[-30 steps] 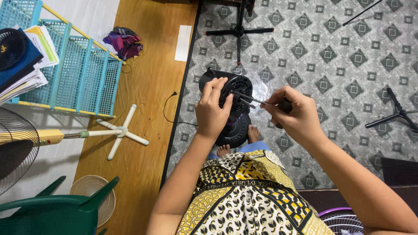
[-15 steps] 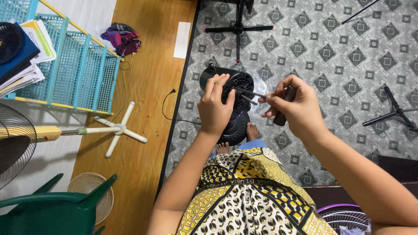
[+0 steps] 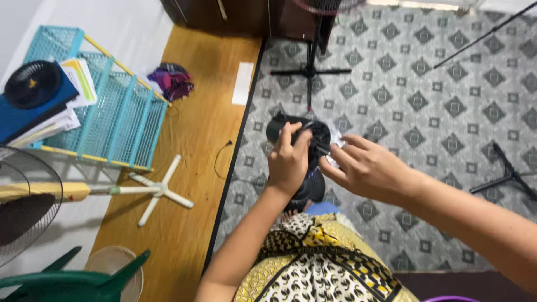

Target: The person uses a hex key to loosen and tighten screws on the rear housing of a standing electric fan. They repeatedly adjust the tool and reposition their hands while working on the fan's motor assembly.

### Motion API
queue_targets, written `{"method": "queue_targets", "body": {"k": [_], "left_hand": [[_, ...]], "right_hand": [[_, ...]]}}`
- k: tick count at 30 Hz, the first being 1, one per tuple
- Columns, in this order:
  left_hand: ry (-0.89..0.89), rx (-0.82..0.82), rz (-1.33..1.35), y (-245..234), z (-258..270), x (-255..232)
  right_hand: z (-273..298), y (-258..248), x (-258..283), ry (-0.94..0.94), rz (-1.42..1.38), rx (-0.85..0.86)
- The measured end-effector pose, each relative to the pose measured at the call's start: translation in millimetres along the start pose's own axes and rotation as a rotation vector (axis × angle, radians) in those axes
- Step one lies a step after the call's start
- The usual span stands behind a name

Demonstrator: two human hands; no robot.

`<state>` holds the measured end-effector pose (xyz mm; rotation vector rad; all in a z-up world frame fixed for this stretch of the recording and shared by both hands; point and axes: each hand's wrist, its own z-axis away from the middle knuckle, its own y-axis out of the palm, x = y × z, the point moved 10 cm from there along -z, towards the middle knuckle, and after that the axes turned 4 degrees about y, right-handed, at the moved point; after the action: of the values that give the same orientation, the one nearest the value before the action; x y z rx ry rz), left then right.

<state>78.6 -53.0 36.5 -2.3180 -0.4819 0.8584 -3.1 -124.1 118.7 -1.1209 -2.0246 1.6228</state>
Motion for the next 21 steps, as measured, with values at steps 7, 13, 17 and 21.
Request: {"method": "queue_targets", "body": {"k": [7,13,17,21], "left_hand": [[0.163,0.089,-0.130,8,4,-7],[0.126,0.114,-0.163,7,6,-3],[0.176,0.166,-0.139,10,2,-6],[0.296,0.256,-0.096,16,-4,-7]], "right_hand": [[9,25,-26,0.437,-0.512,0.196],[34,19,-45,0.570,-0.551,0.230],[39,-17,-28,0.553,-0.046,0.042],[74,20,-15,0.907,0.122,0.555]]}}
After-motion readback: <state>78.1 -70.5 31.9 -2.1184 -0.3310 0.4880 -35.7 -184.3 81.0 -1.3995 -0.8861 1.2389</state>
